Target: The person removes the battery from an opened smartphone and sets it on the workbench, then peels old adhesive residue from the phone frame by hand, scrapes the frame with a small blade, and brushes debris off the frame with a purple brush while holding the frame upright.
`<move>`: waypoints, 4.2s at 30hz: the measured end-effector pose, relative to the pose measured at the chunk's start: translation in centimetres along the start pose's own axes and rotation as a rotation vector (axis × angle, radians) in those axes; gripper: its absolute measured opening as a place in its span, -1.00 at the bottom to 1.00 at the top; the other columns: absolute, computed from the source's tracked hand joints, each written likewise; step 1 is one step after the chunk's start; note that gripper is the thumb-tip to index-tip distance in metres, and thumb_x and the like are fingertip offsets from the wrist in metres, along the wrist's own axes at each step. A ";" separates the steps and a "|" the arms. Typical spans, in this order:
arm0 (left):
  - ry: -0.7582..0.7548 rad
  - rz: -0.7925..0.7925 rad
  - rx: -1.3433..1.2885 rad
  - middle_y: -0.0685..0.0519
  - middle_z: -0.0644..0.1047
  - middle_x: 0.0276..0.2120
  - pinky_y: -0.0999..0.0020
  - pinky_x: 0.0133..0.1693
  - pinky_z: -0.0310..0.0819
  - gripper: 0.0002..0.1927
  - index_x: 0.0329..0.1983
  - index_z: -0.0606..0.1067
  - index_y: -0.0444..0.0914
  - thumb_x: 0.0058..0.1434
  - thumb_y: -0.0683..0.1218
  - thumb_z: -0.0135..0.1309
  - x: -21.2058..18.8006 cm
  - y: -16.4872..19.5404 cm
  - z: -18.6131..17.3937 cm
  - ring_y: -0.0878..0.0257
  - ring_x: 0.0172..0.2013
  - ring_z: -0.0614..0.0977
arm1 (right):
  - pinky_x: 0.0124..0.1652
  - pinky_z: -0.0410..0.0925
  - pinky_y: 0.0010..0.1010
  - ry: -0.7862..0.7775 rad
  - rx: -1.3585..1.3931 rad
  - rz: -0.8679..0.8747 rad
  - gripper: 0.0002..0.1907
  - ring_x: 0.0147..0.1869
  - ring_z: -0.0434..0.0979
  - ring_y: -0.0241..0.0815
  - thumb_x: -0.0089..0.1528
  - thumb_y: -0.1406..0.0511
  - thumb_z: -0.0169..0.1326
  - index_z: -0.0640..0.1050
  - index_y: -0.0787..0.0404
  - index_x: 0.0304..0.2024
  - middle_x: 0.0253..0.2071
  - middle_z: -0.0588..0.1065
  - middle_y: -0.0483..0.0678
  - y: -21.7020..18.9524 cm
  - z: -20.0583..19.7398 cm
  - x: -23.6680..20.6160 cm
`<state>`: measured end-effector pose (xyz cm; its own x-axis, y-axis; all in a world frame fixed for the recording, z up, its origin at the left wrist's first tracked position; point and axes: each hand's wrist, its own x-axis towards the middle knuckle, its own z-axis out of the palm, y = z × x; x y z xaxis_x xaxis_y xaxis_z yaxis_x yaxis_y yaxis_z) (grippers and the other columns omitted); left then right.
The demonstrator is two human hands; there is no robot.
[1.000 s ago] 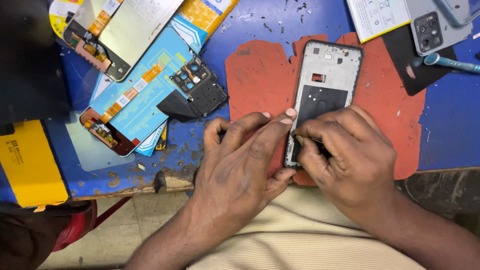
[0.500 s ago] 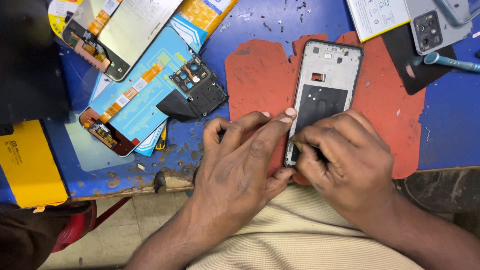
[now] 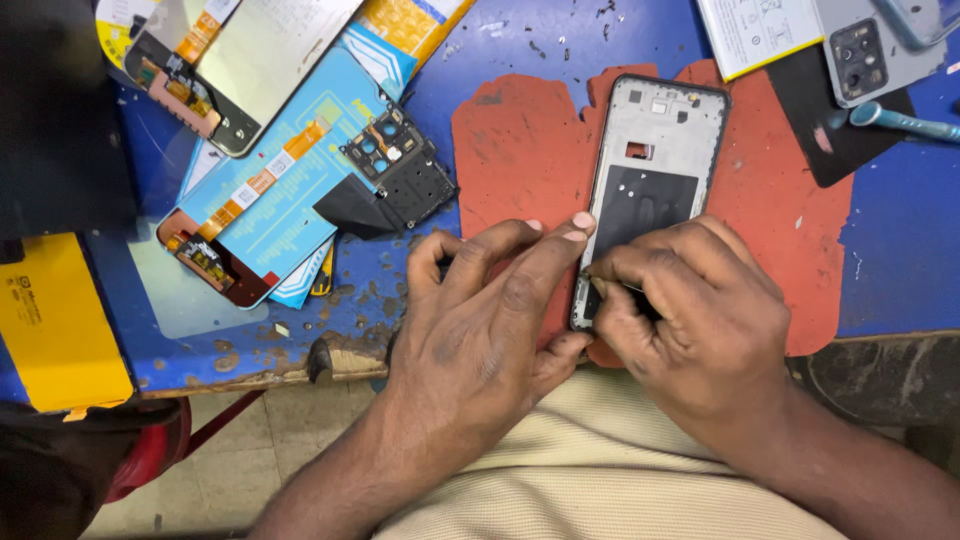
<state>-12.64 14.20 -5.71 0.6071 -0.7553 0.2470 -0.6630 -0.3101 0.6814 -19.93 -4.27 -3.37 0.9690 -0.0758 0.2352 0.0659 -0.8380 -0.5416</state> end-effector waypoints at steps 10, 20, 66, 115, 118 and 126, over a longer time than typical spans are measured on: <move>0.010 0.013 0.015 0.03 0.46 0.21 -0.08 0.15 0.12 -0.06 0.45 0.14 -0.27 0.09 -0.05 0.40 -0.2 0.2 0.0 0.05 0.22 0.46 | -0.19 0.41 -0.24 -0.019 0.021 -0.011 -0.80 -0.20 0.54 -0.04 0.11 0.48 0.26 0.56 0.31 -0.22 -0.25 0.51 0.01 -0.2 -0.1 -0.7; 0.020 0.011 0.041 0.05 0.47 0.18 -0.08 0.17 0.13 -0.04 0.47 0.14 -0.26 0.08 -0.06 0.40 -0.4 0.6 0.3 0.08 0.23 0.46 | -0.19 0.41 -0.24 -0.044 0.055 -0.028 -0.78 -0.20 0.54 -0.03 0.09 0.47 0.28 0.55 0.32 -0.23 -0.26 0.51 0.01 -0.4 -0.5 -1.1; 0.022 0.013 0.042 0.00 0.50 0.12 -0.08 0.19 0.12 -0.08 0.47 0.14 -0.27 0.14 -0.05 0.37 -0.9 0.9 0.5 0.05 0.23 0.45 | -0.20 0.40 -0.25 -0.006 0.011 -0.006 -0.78 -0.21 0.53 -0.03 0.09 0.48 0.29 0.57 0.31 -0.22 -0.27 0.50 0.03 -0.6 0.0 -2.1; 0.008 0.015 0.020 -0.01 0.50 0.13 -0.08 0.21 0.11 -0.05 0.48 0.12 -0.27 0.12 0.00 0.35 -1.0 1.0 0.7 0.05 0.24 0.43 | -0.24 0.39 -0.26 -0.118 0.116 -0.098 -0.77 -0.20 0.52 -0.06 0.01 0.47 0.30 0.58 0.30 -0.28 -0.31 0.49 -0.02 0.0 -0.9 -2.3; -0.002 0.001 0.038 -0.01 0.51 0.09 -0.09 0.20 0.11 -0.04 0.48 0.12 -0.27 0.10 0.00 0.36 -0.8 1.1 0.7 0.05 0.24 0.43 | -0.25 0.39 -0.26 -0.146 0.142 -0.110 -0.75 -0.21 0.52 -0.06 -0.03 0.45 0.30 0.58 0.29 -0.29 -0.31 0.49 -0.02 0.3 -1.1 -2.1; 0.002 0.005 0.042 0.01 0.52 0.09 -0.06 0.21 0.11 -0.05 0.48 0.12 -0.26 0.12 0.02 0.36 -0.9 1.4 0.5 0.05 0.24 0.43 | -0.19 0.41 -0.31 -0.170 0.252 -0.060 -0.79 -0.20 0.56 -0.14 0.03 0.46 0.27 0.59 0.30 -0.27 -0.29 0.52 -0.03 1.1 -2.2 -2.5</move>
<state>-14.31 14.15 -5.26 0.6043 -0.7560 0.2514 -0.6838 -0.3302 0.6507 -22.84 -6.24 -2.78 0.9861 0.0791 0.1459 0.1606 -0.6759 -0.7193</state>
